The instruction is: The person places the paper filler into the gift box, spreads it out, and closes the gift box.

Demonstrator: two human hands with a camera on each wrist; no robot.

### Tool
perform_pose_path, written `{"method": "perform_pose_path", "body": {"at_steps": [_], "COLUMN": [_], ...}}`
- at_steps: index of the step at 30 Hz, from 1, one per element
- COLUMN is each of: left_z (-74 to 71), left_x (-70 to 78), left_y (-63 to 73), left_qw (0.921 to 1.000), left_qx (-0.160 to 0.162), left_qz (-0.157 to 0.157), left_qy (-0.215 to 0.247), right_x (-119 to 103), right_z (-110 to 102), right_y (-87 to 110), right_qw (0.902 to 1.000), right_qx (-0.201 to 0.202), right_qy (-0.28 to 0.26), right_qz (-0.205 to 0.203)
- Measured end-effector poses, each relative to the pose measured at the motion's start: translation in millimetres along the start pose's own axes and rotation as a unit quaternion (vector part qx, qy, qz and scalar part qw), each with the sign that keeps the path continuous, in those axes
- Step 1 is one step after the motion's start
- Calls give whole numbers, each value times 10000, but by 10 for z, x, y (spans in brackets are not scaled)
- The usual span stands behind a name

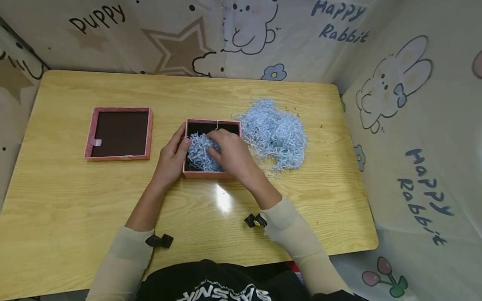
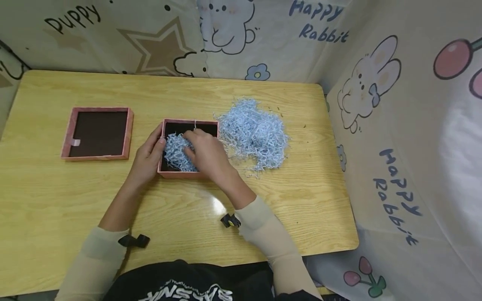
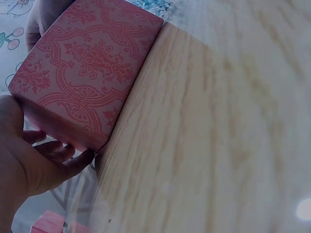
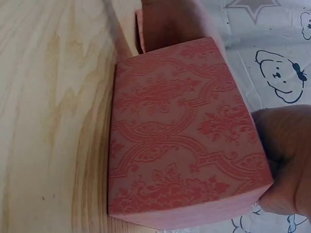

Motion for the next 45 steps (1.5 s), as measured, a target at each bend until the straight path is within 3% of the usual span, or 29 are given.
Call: {"method": "perform_pose_path", "body": {"at_steps": [4, 8, 14, 19, 24, 38, 45], "left_z": [7, 33, 24, 12, 22, 13, 21], "left_x": [-20, -13, -2, -4, 7, 9, -10], "left_y": [16, -6, -6, 6, -3, -11, 29], "left_qw": [10000, 10000, 10000, 10000, 10000, 9999, 9999], "left_qx": [-13, -76, -1, 9, -13, 41, 13], "left_qz": [-15, -6, -39, -59, -22, 27, -35], "left_qy": [-26, -12, -87, -71, -44, -116, -121], "right_x": [-22, -9, 86, 208, 379, 1136, 1425], "right_z": [-21, -137, -332, -419, -538, -826, -797], "right_y": [42, 141, 263, 353, 445, 812, 925], "right_qw": [9990, 9996, 9967, 9843, 9749, 9516, 9486], "right_qx": [-331, -151, 343, 787, 1174, 2323, 2308], "right_qy": [265, 201, -727, -1572, -1887, -1501, -1184], "right_qz": [-105, -87, -103, -134, 151, 1338, 1811]}}
Point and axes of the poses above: each hand's wrist, its own y-axis away from the middle knuckle, its own z-axis out of the palm, x = y × z, the point moved 2 cm from there along -y, towards the middle knuckle, and after that the axes turned 2 degrees about -y, right-handed, at the moved point
